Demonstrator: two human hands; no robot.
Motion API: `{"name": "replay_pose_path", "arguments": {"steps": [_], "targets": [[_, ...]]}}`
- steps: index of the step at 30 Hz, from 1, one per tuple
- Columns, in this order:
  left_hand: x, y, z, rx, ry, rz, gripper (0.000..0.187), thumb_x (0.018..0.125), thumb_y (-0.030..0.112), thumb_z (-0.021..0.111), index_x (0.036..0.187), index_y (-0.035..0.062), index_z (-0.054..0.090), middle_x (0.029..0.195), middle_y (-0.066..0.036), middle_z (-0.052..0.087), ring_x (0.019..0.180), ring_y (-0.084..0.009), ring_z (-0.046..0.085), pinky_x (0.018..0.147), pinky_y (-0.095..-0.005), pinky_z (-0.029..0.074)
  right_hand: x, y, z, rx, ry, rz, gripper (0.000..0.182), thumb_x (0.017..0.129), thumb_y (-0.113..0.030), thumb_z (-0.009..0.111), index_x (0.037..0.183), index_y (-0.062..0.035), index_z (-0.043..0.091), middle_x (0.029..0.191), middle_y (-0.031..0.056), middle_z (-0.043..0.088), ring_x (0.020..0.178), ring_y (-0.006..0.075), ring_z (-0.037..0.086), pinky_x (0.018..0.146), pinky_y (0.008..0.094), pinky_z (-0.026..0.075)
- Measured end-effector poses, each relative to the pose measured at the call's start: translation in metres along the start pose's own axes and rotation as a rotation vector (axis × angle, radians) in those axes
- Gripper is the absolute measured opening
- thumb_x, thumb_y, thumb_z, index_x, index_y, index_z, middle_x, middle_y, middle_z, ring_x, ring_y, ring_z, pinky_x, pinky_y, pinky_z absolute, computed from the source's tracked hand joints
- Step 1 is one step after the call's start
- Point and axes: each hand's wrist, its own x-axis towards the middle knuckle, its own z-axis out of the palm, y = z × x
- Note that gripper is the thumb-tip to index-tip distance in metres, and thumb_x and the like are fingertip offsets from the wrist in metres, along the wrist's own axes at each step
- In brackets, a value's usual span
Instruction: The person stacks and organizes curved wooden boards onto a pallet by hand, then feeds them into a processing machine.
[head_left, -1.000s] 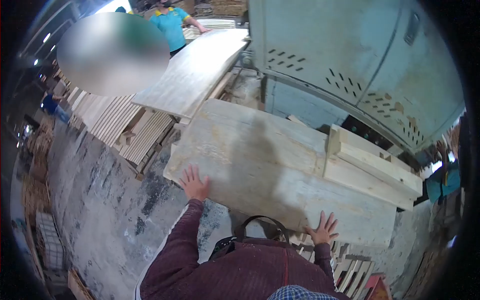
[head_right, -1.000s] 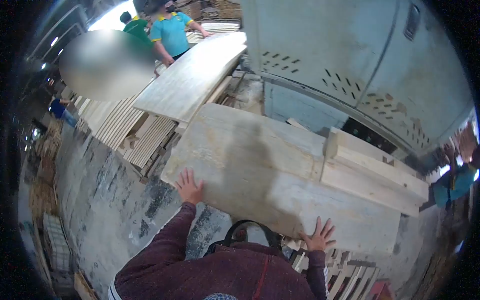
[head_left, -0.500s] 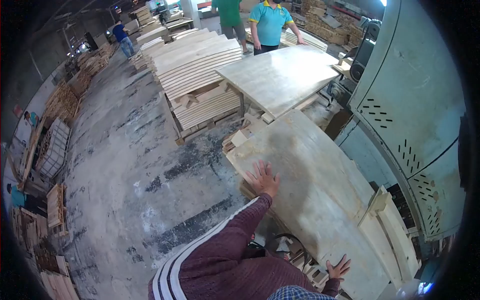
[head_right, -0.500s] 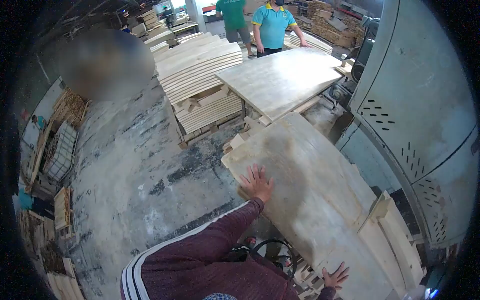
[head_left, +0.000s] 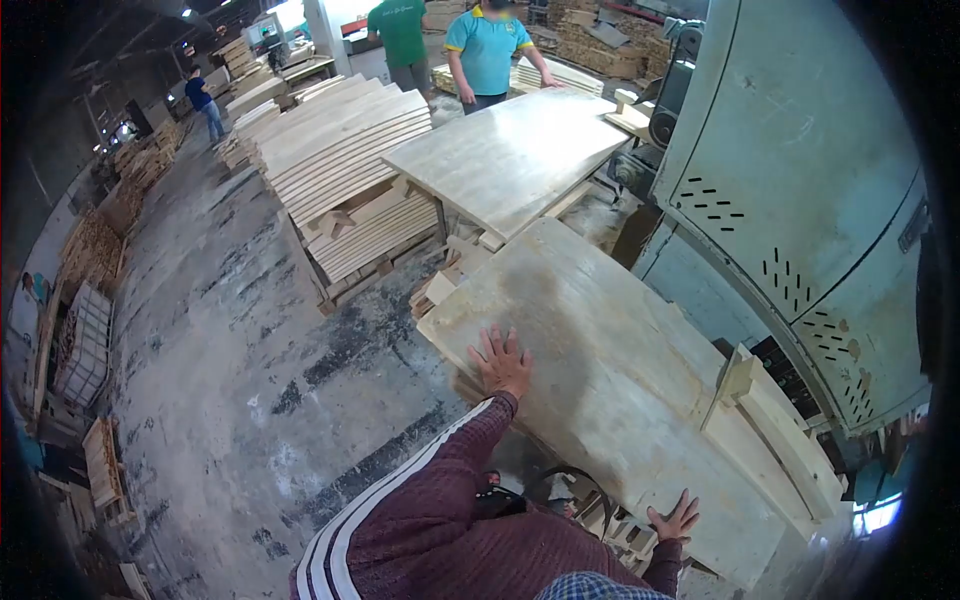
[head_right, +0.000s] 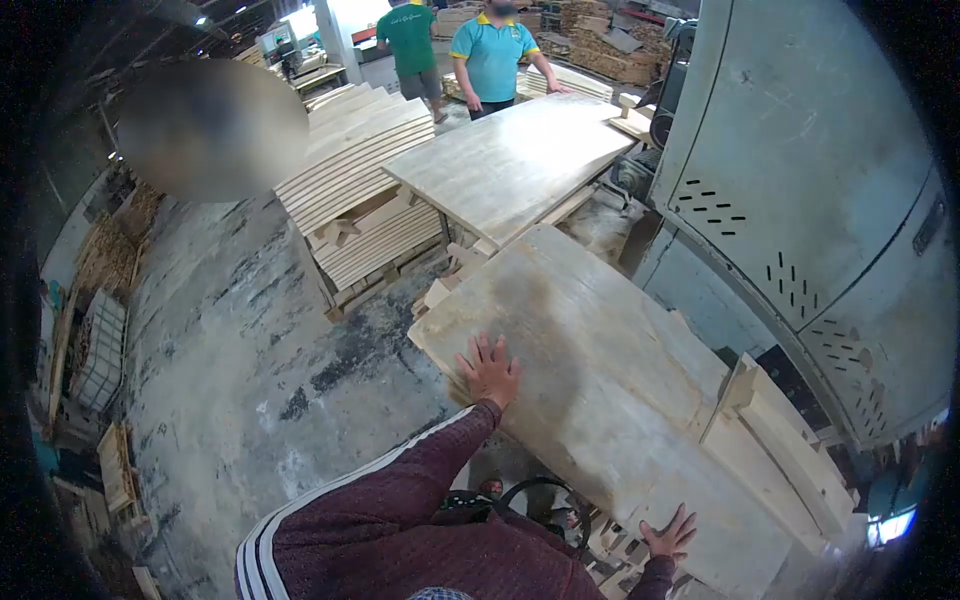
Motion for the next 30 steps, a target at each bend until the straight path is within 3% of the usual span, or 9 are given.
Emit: {"name": "replay_pose_path", "arguments": {"steps": [2, 12, 14, 19, 21, 23, 30], "targets": [[0.0, -0.001, 0.0, 0.005, -0.007, -0.001, 0.059, 0.087, 0.048, 0.049, 0.137, 0.0186, 0.04, 0.147, -0.015, 0.028, 0.14, -0.0362, 0.017, 0.107, -0.0663, 0.008, 0.001, -0.002, 0.003, -0.02, -0.012, 0.031, 0.121, 0.051, -0.052, 0.083, 0.149, -0.0384, 0.014, 0.159, -0.0038, -0.005, 0.144, 0.0355, -0.009, 0.099, 0.0769, 0.006], [-0.004, 0.001, 0.009, -0.02, 0.043, 0.001, 0.058, 0.088, 0.046, 0.05, 0.137, 0.0179, 0.039, 0.148, -0.015, 0.027, 0.141, -0.0355, 0.015, 0.108, -0.0654, 0.008, 0.012, 0.015, 0.011, -0.016, 0.052, -0.017, 0.122, 0.05, -0.053, 0.083, 0.149, -0.0393, 0.014, 0.159, -0.0034, -0.001, 0.144, 0.0371, -0.006, 0.096, 0.0782, 0.006], [-0.004, 0.003, 0.005, 0.011, 0.016, -0.008, 0.059, 0.088, 0.048, 0.049, 0.138, 0.0193, 0.039, 0.149, -0.013, 0.026, 0.142, -0.0347, 0.013, 0.108, -0.0652, 0.006, -0.005, 0.001, -0.001, 0.008, 0.004, 0.027, 0.121, 0.051, -0.053, 0.083, 0.15, -0.0341, 0.016, 0.158, 0.0075, 0.001, 0.141, 0.0449, -0.007, 0.104, 0.0701, 0.005], [-0.004, 0.007, -0.008, -0.006, -0.031, -0.023, 0.06, 0.088, 0.05, 0.047, 0.139, 0.0207, 0.039, 0.151, -0.012, 0.025, 0.142, -0.0339, 0.013, 0.109, -0.0647, 0.003, -0.007, -0.006, -0.008, 0.019, -0.004, 0.005, 0.121, 0.051, -0.056, 0.082, 0.15, -0.0326, 0.017, 0.158, 0.01, 0.001, 0.141, 0.0455, -0.007, 0.108, 0.0648, 0.005], [-0.004, 0.007, -0.007, -0.041, 0.008, 0.0, 0.057, 0.087, 0.047, 0.051, 0.136, 0.0179, 0.041, 0.148, -0.014, 0.027, 0.141, -0.0358, 0.014, 0.108, -0.0648, 0.009, 0.0, 0.005, -0.002, 0.02, 0.005, -0.018, 0.121, 0.051, -0.056, 0.082, 0.15, -0.0329, 0.017, 0.158, 0.0103, 0.001, 0.141, 0.0455, -0.007, 0.109, 0.0633, 0.005], [-0.004, 0.007, -0.004, -0.04, 0.023, 0.002, 0.057, 0.087, 0.047, 0.051, 0.136, 0.0178, 0.042, 0.148, -0.014, 0.027, 0.141, -0.0358, 0.014, 0.108, -0.0649, 0.009, 0.01, 0.017, 0.008, -0.042, 0.042, 0.001, 0.122, 0.046, -0.064, 0.08, 0.148, -0.0408, 0.016, 0.159, -0.0016, 0.002, 0.143, 0.0382, -0.005, 0.096, 0.0791, 0.007], [-0.003, 0.004, 0.002, -0.046, 0.058, 0.002, 0.056, 0.087, 0.046, 0.05, 0.135, 0.0172, 0.043, 0.147, -0.014, 0.028, 0.141, -0.0359, 0.015, 0.108, -0.0655, 0.006, 0.046, 0.063, 0.041, 0.003, 0.201, -0.193, 0.126, 0.044, -0.068, 0.079, 0.149, -0.0395, 0.014, 0.159, -0.0015, 0.0, 0.143, 0.039, -0.007, 0.095, 0.0793, 0.007]]}}
